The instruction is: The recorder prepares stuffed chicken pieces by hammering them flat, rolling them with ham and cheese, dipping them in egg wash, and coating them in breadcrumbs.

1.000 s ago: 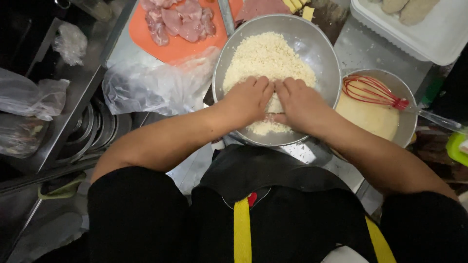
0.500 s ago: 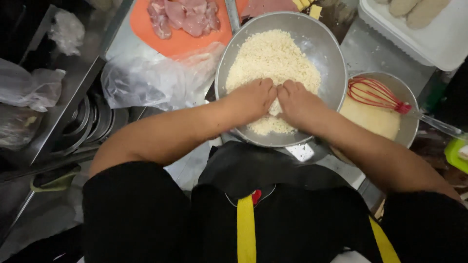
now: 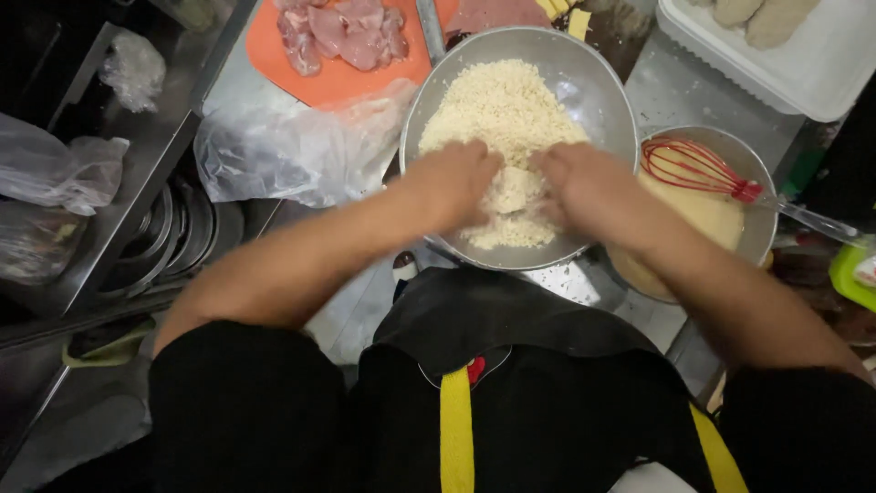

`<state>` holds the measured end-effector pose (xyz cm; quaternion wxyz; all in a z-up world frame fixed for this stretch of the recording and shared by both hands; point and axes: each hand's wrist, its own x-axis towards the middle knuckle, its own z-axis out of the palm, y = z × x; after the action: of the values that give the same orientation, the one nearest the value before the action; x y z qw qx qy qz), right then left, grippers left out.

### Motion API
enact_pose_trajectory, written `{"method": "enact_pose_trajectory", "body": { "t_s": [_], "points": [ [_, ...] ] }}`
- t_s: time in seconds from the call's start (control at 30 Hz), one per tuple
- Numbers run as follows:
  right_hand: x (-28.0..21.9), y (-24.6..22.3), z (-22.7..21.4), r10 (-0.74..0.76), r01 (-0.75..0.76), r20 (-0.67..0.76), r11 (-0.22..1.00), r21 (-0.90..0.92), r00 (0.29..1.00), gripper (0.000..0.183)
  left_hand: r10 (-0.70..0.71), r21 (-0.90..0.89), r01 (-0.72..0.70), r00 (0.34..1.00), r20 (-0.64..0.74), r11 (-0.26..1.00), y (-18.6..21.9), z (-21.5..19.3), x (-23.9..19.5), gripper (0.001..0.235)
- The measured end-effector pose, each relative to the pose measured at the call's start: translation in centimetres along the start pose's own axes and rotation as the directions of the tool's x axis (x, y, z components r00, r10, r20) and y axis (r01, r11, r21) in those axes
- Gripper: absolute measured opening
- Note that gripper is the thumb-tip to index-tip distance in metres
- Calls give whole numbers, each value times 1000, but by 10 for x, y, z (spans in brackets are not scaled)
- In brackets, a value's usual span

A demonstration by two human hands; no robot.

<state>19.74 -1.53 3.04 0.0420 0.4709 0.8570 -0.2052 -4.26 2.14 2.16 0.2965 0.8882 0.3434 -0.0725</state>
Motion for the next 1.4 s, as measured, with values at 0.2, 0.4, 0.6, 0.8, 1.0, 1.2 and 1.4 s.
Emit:
{"method": "enact_pose_trajectory", "body": {
  "t_s": [0.2, 0.4, 0.6, 0.8, 1.0, 1.2, 1.4],
  "points": [
    [18, -18, 29, -114, 93, -204, 989, -112, 972, 81, 136, 189, -59, 893, -429, 980, -10, 54, 17, 62],
    [29, -2, 47, -191, 121, -218, 947, -298, 957, 54, 267, 282, -160, 879, -396, 946, -37, 74, 40, 53],
    [31, 15, 35, -104, 80, -206, 989, -123, 973, 43, 183, 147, -144, 937, -297, 979, -24, 23, 41, 50],
    [12, 24, -2, 43, -119, 229, 935, 334, 972, 50, -23, -22, 29, 970, 242, 999, -42, -2, 49, 68],
    [3, -11, 5, 29, -32, -64, 999, -44, 998, 62, 83, 23, -81, 993, -82, 996, -14, 27, 11, 66],
    [30, -12, 30, -147, 119, -167, 979, -163, 975, 80, 105, 155, -45, 907, -408, 987, -35, 76, 34, 33],
    [35, -9, 30, -151, 118, -118, 960, -253, 981, 64, 200, 162, -155, 927, -317, 974, -27, 35, 31, 45]
  ]
}}
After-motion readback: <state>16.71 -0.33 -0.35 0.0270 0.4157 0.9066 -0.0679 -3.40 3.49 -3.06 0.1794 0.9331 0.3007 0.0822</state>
